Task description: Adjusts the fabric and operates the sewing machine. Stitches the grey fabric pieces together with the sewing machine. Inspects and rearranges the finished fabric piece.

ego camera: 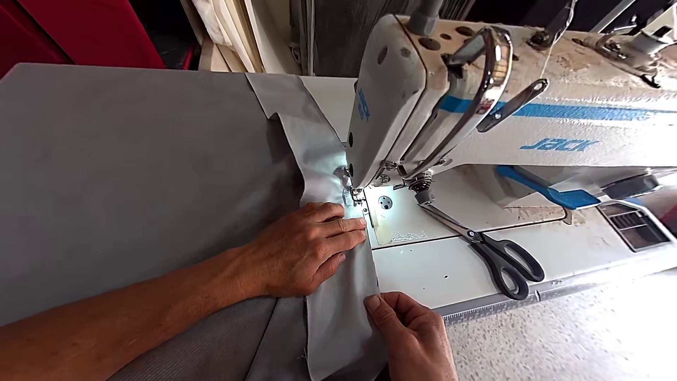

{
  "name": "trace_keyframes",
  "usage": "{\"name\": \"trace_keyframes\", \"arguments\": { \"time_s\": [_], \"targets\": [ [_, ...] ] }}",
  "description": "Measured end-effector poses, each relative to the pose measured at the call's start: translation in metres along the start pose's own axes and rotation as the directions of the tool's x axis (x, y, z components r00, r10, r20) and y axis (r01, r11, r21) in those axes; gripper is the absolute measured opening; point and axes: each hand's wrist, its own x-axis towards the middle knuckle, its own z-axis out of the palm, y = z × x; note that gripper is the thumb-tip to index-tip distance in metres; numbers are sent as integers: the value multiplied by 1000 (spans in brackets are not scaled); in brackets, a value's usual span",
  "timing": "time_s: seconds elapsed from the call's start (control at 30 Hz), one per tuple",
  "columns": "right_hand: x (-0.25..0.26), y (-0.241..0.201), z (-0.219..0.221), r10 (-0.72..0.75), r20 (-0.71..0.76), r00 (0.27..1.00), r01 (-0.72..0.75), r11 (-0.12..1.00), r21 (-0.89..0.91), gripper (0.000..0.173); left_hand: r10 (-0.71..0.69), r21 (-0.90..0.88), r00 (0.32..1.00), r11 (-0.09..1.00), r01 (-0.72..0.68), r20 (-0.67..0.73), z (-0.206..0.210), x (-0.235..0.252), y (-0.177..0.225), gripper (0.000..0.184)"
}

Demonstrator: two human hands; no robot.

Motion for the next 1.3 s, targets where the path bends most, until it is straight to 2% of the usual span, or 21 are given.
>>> {"name": "trace_keyframes", "arguments": {
  "time_s": [0.33, 0.93, 1.3],
  "targets": [
    [23, -8, 2, 1, 25, 1000, 0, 999, -53, 17, 12, 67, 1000, 998, -11, -21, -1, 5, -9, 45],
    [55, -36, 13, 188, 9, 982, -184, 971, -154, 24, 53, 124, 998, 991, -50, -25, -7, 6, -23, 44],
    [71, -49, 22, 222, -16, 975, -221, 956, -193, 27, 65, 127, 998, 990, -65, 4, -10, 11, -31, 45]
  ]
}}
